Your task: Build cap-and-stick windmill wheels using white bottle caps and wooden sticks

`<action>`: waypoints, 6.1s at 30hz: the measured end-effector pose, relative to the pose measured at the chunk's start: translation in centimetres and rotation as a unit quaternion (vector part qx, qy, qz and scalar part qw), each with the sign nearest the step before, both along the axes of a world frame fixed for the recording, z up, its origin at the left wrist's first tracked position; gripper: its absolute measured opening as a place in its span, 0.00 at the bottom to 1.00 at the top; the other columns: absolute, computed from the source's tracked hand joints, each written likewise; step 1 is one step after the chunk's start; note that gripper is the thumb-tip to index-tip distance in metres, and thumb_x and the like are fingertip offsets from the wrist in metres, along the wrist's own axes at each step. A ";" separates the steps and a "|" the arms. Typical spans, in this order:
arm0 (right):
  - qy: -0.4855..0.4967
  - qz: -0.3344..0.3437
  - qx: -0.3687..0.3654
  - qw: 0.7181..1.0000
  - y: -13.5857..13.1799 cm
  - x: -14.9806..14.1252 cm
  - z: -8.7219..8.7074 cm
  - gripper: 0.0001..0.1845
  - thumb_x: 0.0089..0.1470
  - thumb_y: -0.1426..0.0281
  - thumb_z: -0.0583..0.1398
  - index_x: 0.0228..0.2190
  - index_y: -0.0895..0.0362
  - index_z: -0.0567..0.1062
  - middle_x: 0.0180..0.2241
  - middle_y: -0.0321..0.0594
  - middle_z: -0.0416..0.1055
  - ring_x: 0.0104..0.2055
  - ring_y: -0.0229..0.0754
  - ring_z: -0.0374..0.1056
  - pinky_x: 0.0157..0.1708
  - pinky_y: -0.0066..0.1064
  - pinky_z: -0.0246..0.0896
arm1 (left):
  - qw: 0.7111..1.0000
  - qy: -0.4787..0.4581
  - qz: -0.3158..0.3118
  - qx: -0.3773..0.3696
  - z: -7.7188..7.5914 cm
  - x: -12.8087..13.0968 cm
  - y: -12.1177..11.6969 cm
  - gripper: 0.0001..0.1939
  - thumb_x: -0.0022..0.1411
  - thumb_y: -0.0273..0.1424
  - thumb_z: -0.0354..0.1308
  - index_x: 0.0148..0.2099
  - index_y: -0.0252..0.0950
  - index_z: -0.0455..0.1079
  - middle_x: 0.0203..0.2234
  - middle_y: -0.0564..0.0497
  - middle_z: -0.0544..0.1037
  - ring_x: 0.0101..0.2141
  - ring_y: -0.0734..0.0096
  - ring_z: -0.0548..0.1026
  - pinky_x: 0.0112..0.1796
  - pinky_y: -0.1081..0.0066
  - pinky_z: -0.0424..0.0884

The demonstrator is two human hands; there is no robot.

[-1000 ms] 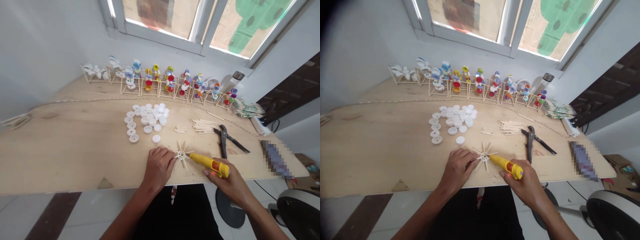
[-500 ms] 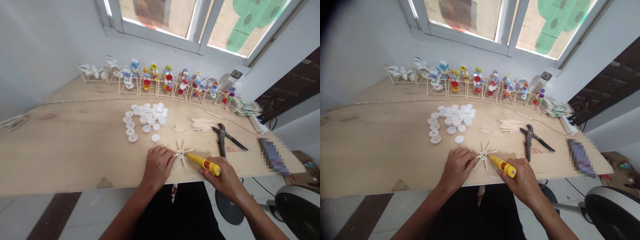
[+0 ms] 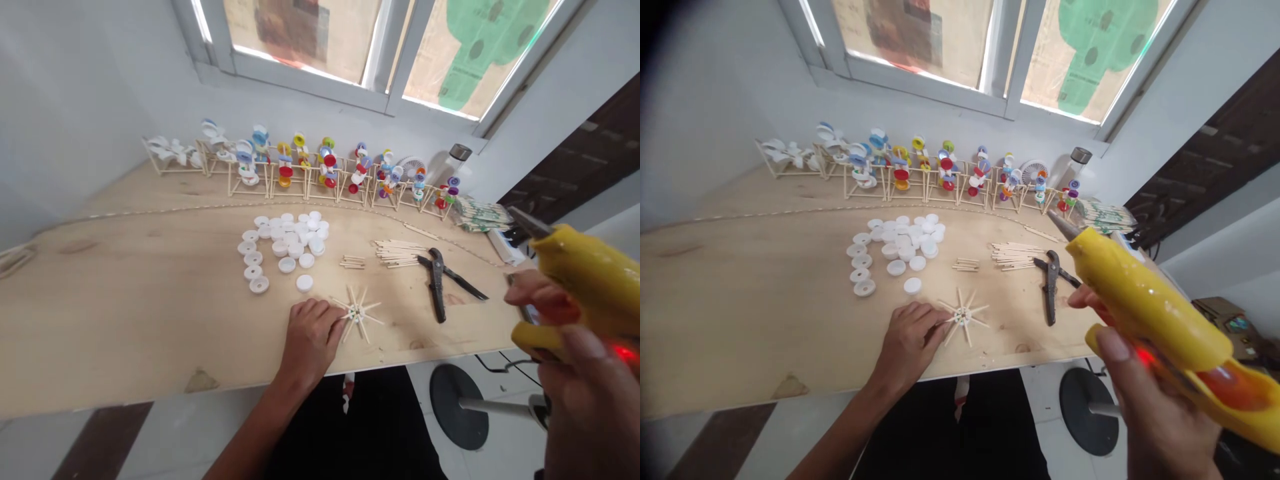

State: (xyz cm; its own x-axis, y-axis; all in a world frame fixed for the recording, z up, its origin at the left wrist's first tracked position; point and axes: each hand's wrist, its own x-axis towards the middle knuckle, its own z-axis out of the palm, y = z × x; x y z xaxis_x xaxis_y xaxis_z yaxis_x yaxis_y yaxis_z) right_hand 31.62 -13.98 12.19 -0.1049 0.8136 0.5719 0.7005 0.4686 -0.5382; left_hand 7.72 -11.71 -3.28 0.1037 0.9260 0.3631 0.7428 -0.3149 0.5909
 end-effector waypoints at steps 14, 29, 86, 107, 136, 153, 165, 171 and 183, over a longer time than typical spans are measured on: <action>-0.250 0.017 0.024 0.968 2.4 3.9 -11.5 0.12 0.54 0.73 0.54 0.42 0.55 0.66 0.39 0.47 0.71 0.42 0.50 0.66 0.43 0.44 0.57 | 0.999 0.024 -0.011 0.041 -0.1 -0.2 0.2 0.08 0.61 0.27 0.51 0.35 0.40 0.72 0.28 0.51 0.77 0.33 0.63 0.73 0.37 0.62 0.62; -0.444 -0.220 0.021 0.868 8.2 11.3 -14.0 0.08 0.53 0.69 0.55 0.35 0.59 0.70 0.36 0.51 0.72 0.41 0.54 0.60 0.40 0.42 0.47 | 0.999 0.025 0.001 0.020 0.0 0.1 0.1 0.09 0.61 0.29 0.51 0.34 0.40 0.73 0.27 0.51 0.77 0.33 0.63 0.73 0.38 0.61 0.63; -0.250 0.093 -0.096 0.959 10.3 -2.7 -13.4 0.11 0.57 0.70 0.54 0.31 0.54 0.77 0.33 0.39 0.77 0.38 0.45 0.69 0.41 0.38 0.51 | 0.997 -0.005 0.069 -0.021 0.0 0.0 -0.3 0.06 0.58 0.26 0.55 0.34 0.40 0.73 0.29 0.51 0.77 0.35 0.63 0.71 0.40 0.61 0.62; -0.073 0.123 -0.127 0.982 7.1 -3.1 -15.4 0.07 0.57 0.67 0.56 0.34 0.53 0.75 0.34 0.39 0.76 0.39 0.47 0.68 0.44 0.42 0.56 | 0.995 -0.014 0.085 -0.056 0.8 -1.0 -1.0 0.08 0.61 0.29 0.52 0.34 0.39 0.73 0.29 0.51 0.76 0.35 0.64 0.71 0.42 0.59 0.63; -0.069 0.122 -0.105 0.985 7.4 -2.5 -16.3 0.09 0.56 0.66 0.55 0.34 0.53 0.75 0.34 0.40 0.77 0.39 0.48 0.70 0.43 0.44 0.59 | 0.962 0.125 0.243 0.010 -0.7 -9.2 0.6 0.07 0.59 0.30 0.50 0.33 0.38 0.69 0.30 0.47 0.73 0.35 0.60 0.71 0.37 0.61 0.66; -0.069 0.116 -0.138 0.981 7.2 -2.8 -15.7 0.08 0.56 0.66 0.55 0.33 0.53 0.75 0.34 0.39 0.76 0.40 0.47 0.69 0.45 0.42 0.56 | 0.991 -0.066 0.113 -0.011 2.0 -1.9 -3.3 0.11 0.59 0.31 0.55 0.45 0.40 0.65 0.41 0.49 0.75 0.44 0.64 0.72 0.45 0.62 0.68; -0.061 0.157 -0.041 0.985 5.3 -3.9 -13.6 0.10 0.56 0.71 0.56 0.42 0.54 0.71 0.37 0.42 0.74 0.43 0.48 0.67 0.46 0.45 0.55 | 0.997 -0.018 0.076 0.024 2.4 -0.9 -3.5 0.20 0.58 0.26 0.54 0.53 0.40 0.58 0.40 0.48 0.73 0.45 0.62 0.69 0.47 0.59 0.64; -0.083 0.273 -0.021 0.958 3.0 -6.9 -11.0 0.18 0.55 0.74 0.57 0.48 0.57 0.67 0.42 0.46 0.71 0.45 0.49 0.64 0.46 0.46 0.55 | 0.997 -0.014 0.035 0.067 3.2 -0.5 -4.2 0.20 0.58 0.24 0.54 0.53 0.38 0.58 0.40 0.47 0.73 0.44 0.62 0.70 0.47 0.58 0.64; -0.096 0.343 -0.120 0.927 1.4 -7.2 -10.1 0.15 0.57 0.72 0.57 0.47 0.56 0.68 0.41 0.42 0.71 0.44 0.45 0.64 0.46 0.41 0.55 | 0.997 -0.061 0.002 0.041 3.2 -0.9 -6.7 0.22 0.58 0.24 0.54 0.55 0.35 0.56 0.41 0.46 0.74 0.44 0.64 0.71 0.44 0.62 0.69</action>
State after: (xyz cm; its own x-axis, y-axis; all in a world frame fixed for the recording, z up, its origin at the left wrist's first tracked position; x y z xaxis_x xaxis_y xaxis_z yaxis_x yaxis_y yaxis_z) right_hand 24.46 -12.58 2.10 -0.7257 0.6194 0.2997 0.3761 0.7218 -0.5810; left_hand 6.86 -18.40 -0.10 0.0499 0.8931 0.4470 0.6687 -0.3624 0.6493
